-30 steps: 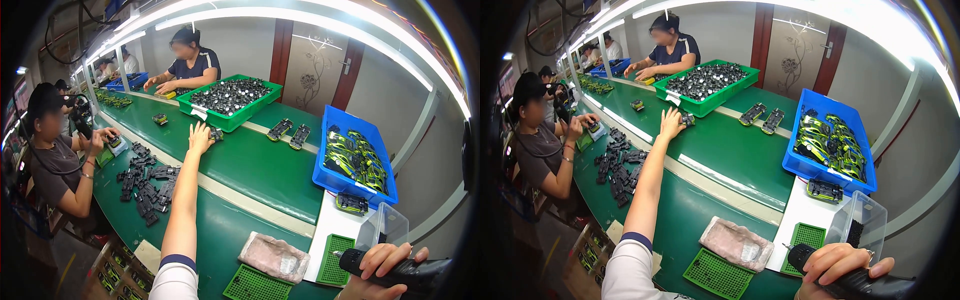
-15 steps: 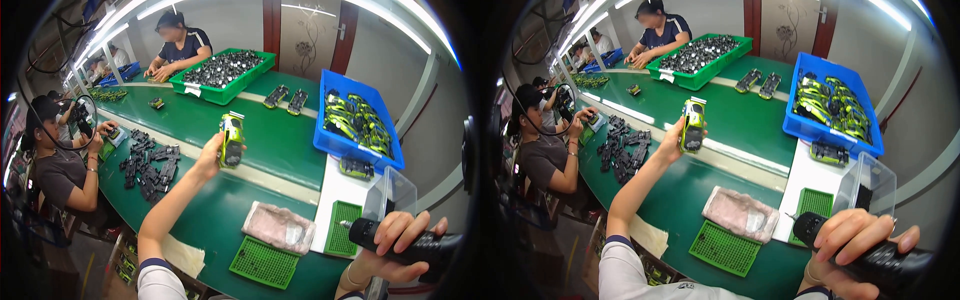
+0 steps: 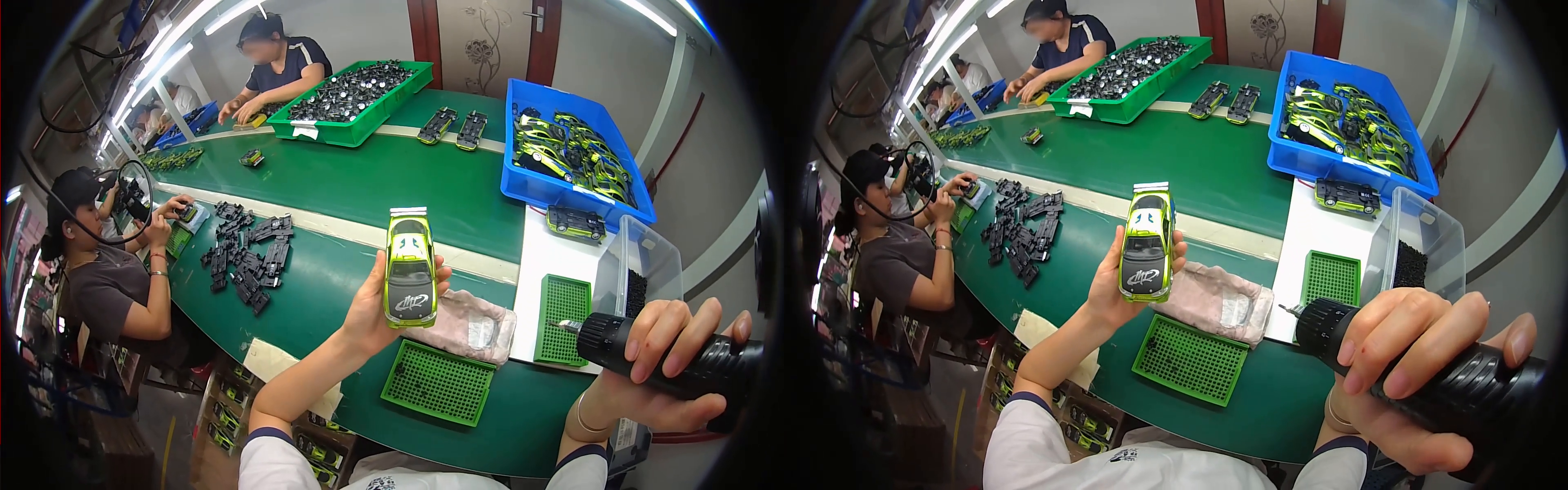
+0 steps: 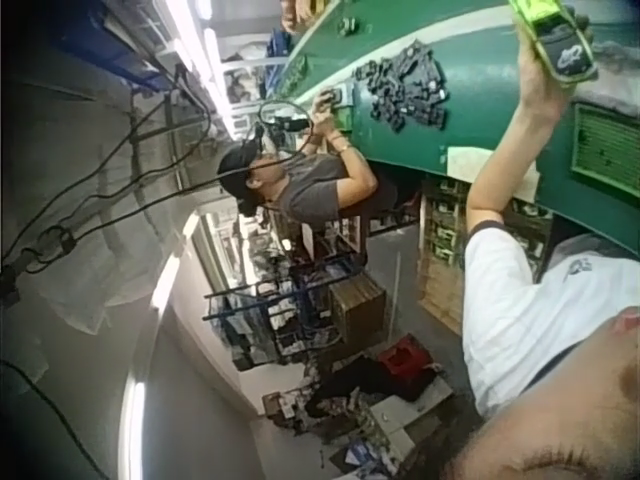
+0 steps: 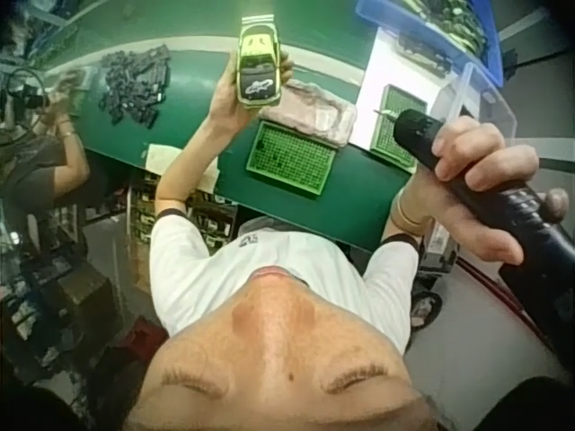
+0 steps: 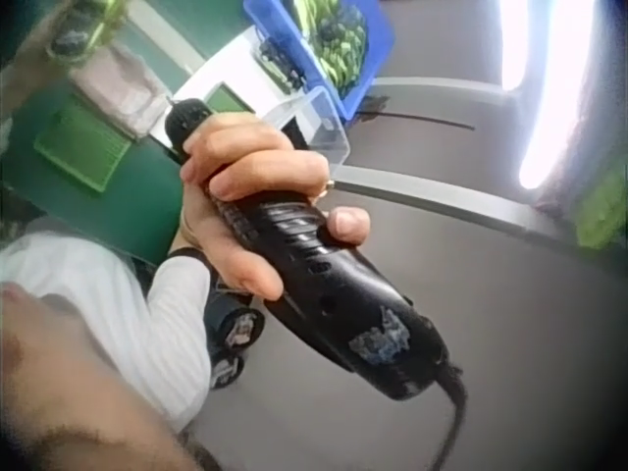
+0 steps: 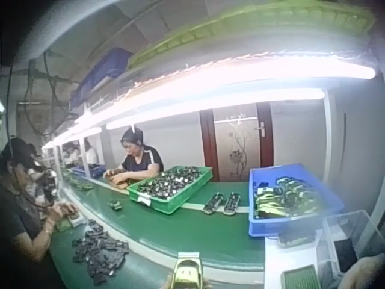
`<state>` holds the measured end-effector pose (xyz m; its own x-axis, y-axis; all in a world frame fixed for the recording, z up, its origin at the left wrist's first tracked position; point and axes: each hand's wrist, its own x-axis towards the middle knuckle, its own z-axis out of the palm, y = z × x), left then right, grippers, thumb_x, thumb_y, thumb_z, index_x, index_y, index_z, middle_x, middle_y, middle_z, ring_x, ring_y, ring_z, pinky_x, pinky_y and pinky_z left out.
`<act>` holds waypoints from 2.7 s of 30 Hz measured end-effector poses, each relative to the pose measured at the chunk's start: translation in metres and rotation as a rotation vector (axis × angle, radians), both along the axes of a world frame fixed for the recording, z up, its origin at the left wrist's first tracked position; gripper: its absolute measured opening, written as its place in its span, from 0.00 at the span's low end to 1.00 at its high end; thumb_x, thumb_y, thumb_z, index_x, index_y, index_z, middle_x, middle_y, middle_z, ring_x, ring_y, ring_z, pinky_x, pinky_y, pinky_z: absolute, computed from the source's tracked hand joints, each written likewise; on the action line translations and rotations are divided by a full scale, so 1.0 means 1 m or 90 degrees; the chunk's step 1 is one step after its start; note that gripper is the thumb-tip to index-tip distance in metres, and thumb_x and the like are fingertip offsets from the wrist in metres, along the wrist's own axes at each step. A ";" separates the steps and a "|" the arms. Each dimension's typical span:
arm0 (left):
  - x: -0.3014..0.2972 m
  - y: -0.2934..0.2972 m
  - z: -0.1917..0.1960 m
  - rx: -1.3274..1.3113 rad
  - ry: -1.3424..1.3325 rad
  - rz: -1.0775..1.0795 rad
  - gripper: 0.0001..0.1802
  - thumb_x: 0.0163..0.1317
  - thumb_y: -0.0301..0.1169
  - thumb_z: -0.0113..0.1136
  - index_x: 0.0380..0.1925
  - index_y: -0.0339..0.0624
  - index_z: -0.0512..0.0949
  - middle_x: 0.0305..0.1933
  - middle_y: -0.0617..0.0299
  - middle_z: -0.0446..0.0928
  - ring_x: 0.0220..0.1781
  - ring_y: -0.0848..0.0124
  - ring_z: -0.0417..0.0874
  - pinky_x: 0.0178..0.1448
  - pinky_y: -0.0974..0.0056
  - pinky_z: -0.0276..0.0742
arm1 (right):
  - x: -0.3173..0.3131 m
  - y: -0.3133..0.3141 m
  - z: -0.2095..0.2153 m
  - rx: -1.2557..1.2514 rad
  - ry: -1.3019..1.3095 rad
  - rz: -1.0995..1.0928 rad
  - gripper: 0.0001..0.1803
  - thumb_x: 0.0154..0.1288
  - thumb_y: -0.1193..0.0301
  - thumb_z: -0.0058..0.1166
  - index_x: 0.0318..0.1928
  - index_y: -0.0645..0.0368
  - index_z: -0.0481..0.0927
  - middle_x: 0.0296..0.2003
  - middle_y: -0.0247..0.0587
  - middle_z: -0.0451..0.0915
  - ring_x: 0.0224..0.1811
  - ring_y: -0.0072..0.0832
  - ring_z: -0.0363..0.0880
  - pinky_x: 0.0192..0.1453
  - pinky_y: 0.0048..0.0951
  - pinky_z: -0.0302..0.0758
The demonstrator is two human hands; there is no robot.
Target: The person assembles toy cars by fitting chassis parts onto car bodies, fastening them with screws using an electric screwdriver, and placing the completed cars into packaging trays.
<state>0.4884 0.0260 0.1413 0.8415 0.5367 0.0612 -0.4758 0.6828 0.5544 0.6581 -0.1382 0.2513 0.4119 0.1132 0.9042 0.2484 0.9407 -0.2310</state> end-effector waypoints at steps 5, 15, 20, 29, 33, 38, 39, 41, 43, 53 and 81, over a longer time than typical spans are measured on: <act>-0.007 -0.008 -0.004 -0.057 -0.027 0.004 0.35 0.63 0.54 0.24 0.57 0.36 0.56 0.56 0.50 0.64 0.56 0.61 0.68 0.60 0.60 0.66 | 0.002 -0.001 -0.002 0.007 0.000 0.011 0.30 0.54 0.51 0.53 0.45 0.59 0.57 0.21 0.31 0.63 0.12 0.15 0.63 0.17 0.15 0.65; -0.010 -0.005 -0.012 0.133 0.091 0.048 0.34 0.61 0.55 0.33 0.56 0.37 0.55 0.54 0.47 0.64 0.55 0.60 0.69 0.58 0.58 0.67 | -0.006 0.006 -0.005 -0.036 0.018 0.023 0.30 0.53 0.51 0.54 0.45 0.58 0.58 0.21 0.31 0.62 0.12 0.15 0.63 0.18 0.15 0.65; -0.004 -0.012 -0.024 0.309 0.102 0.137 0.32 0.59 0.47 0.48 0.55 0.41 0.52 0.53 0.51 0.65 0.55 0.64 0.69 0.58 0.60 0.65 | -0.008 0.011 -0.007 -0.038 0.012 0.057 0.30 0.54 0.51 0.54 0.46 0.57 0.58 0.21 0.31 0.62 0.12 0.17 0.62 0.18 0.17 0.65; 0.017 0.016 -0.004 1.226 0.186 0.177 0.19 0.36 0.27 0.67 0.25 0.43 0.64 0.50 0.53 0.68 0.48 0.55 0.70 0.52 0.58 0.67 | -0.003 0.010 -0.004 -0.014 0.008 0.100 0.30 0.54 0.50 0.52 0.48 0.56 0.57 0.21 0.31 0.63 0.13 0.17 0.63 0.20 0.18 0.67; 0.023 0.013 -0.007 1.361 0.258 0.041 0.16 0.42 0.32 0.64 0.27 0.43 0.66 0.50 0.57 0.68 0.50 0.60 0.70 0.53 0.58 0.66 | 0.003 0.010 -0.005 -0.012 -0.028 0.151 0.30 0.55 0.49 0.51 0.48 0.54 0.57 0.20 0.31 0.63 0.13 0.18 0.64 0.20 0.20 0.68; 0.024 0.007 -0.015 1.379 0.249 0.057 0.16 0.43 0.32 0.63 0.27 0.42 0.66 0.50 0.57 0.67 0.51 0.61 0.69 0.53 0.58 0.65 | 0.000 0.014 -0.008 -0.051 -0.018 0.173 0.31 0.54 0.48 0.51 0.49 0.53 0.57 0.20 0.31 0.63 0.12 0.20 0.64 0.20 0.21 0.68; 0.023 0.007 -0.017 1.380 0.247 0.074 0.16 0.43 0.32 0.63 0.27 0.42 0.67 0.50 0.57 0.67 0.52 0.61 0.69 0.53 0.58 0.65 | -0.001 0.018 -0.009 -0.063 -0.048 0.197 0.31 0.54 0.48 0.51 0.49 0.53 0.56 0.20 0.32 0.63 0.12 0.20 0.64 0.20 0.22 0.68; 0.025 0.005 -0.020 1.376 0.242 0.084 0.16 0.42 0.32 0.63 0.28 0.42 0.67 0.51 0.56 0.67 0.51 0.61 0.69 0.52 0.58 0.65 | -0.002 0.022 -0.013 -0.100 -0.098 0.213 0.33 0.53 0.46 0.51 0.50 0.52 0.54 0.20 0.33 0.64 0.12 0.22 0.65 0.19 0.24 0.68; 0.023 0.004 -0.024 1.368 0.246 0.091 0.16 0.42 0.33 0.63 0.28 0.42 0.67 0.52 0.56 0.67 0.51 0.60 0.69 0.52 0.58 0.65 | -0.012 0.023 -0.018 -0.178 -0.064 0.181 0.35 0.52 0.45 0.51 0.50 0.52 0.53 0.20 0.33 0.64 0.13 0.23 0.65 0.19 0.25 0.69; 0.003 0.037 -0.042 1.171 0.196 0.198 0.41 0.33 0.38 0.71 0.50 0.42 0.62 0.58 0.49 0.62 0.58 0.56 0.65 0.62 0.58 0.58 | -0.027 0.031 -0.091 -0.421 -0.054 0.175 0.45 0.40 0.34 0.48 0.50 0.52 0.51 0.22 0.37 0.66 0.17 0.26 0.69 0.22 0.26 0.71; -0.002 0.062 -0.048 0.824 0.269 -0.166 0.43 0.32 0.35 0.72 0.53 0.40 0.65 0.60 0.56 0.62 0.63 0.63 0.61 0.66 0.60 0.53 | -0.028 0.029 -0.114 -0.460 -0.087 0.207 0.44 0.40 0.35 0.49 0.48 0.53 0.53 0.20 0.37 0.67 0.15 0.25 0.69 0.20 0.22 0.71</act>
<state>0.4861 0.0882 0.0936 0.9869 0.1202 0.1077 -0.0546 -0.3796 0.9235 0.6302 -0.1088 0.1371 0.1493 0.7850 0.6012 0.0580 0.6001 -0.7979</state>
